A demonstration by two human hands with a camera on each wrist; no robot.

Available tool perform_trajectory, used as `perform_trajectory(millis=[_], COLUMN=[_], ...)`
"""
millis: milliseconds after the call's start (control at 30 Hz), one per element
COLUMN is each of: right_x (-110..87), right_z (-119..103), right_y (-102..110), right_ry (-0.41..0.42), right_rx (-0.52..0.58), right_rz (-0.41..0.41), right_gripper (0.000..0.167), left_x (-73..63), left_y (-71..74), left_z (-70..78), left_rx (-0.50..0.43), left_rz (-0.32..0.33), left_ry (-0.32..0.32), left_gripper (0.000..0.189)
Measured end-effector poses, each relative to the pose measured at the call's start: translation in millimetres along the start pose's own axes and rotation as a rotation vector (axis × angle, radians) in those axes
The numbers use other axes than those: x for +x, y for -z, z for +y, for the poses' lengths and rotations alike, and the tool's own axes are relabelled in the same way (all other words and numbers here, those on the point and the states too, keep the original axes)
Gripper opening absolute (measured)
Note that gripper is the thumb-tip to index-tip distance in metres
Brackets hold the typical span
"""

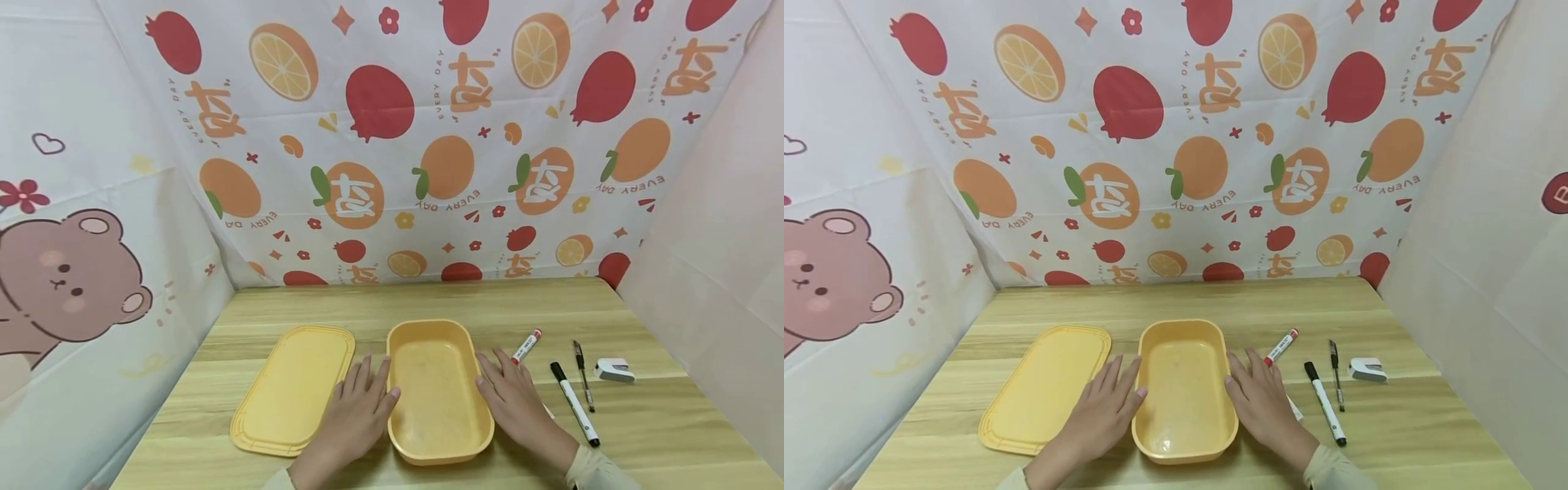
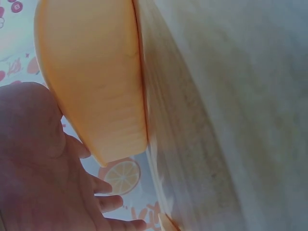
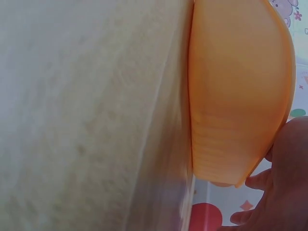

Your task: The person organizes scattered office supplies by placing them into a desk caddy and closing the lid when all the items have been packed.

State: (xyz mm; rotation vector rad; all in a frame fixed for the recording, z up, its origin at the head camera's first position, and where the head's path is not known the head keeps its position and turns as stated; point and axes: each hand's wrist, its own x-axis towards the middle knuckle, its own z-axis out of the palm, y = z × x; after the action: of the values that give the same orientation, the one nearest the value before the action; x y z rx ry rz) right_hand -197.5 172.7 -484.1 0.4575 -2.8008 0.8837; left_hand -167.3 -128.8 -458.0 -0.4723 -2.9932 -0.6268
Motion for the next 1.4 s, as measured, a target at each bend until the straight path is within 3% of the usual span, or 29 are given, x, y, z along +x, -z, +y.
perform_trajectory(millis=[700,1200,1400], right_x=[-2.7,-4.1,-4.3], right_z=[-7,-12,-11], right_y=[-7,-6,-5], right_ry=[-0.030,-0.098,-0.100], right_rx=[0.004,0.016,0.013], right_rz=[0.042,-0.026,-0.017], right_gripper=[0.049,0.051,0.052], left_x=[3.2,6.1,5.8], left_y=[1.5,1.9,1.4], left_z=[-5.7,-10.6,-11.0], left_rx=[-0.016,0.009,-0.011], left_rz=[-0.037,-0.024,-0.036], left_ry=[-0.004,-0.012,-0.013], left_gripper=[0.064,0.064,0.065])
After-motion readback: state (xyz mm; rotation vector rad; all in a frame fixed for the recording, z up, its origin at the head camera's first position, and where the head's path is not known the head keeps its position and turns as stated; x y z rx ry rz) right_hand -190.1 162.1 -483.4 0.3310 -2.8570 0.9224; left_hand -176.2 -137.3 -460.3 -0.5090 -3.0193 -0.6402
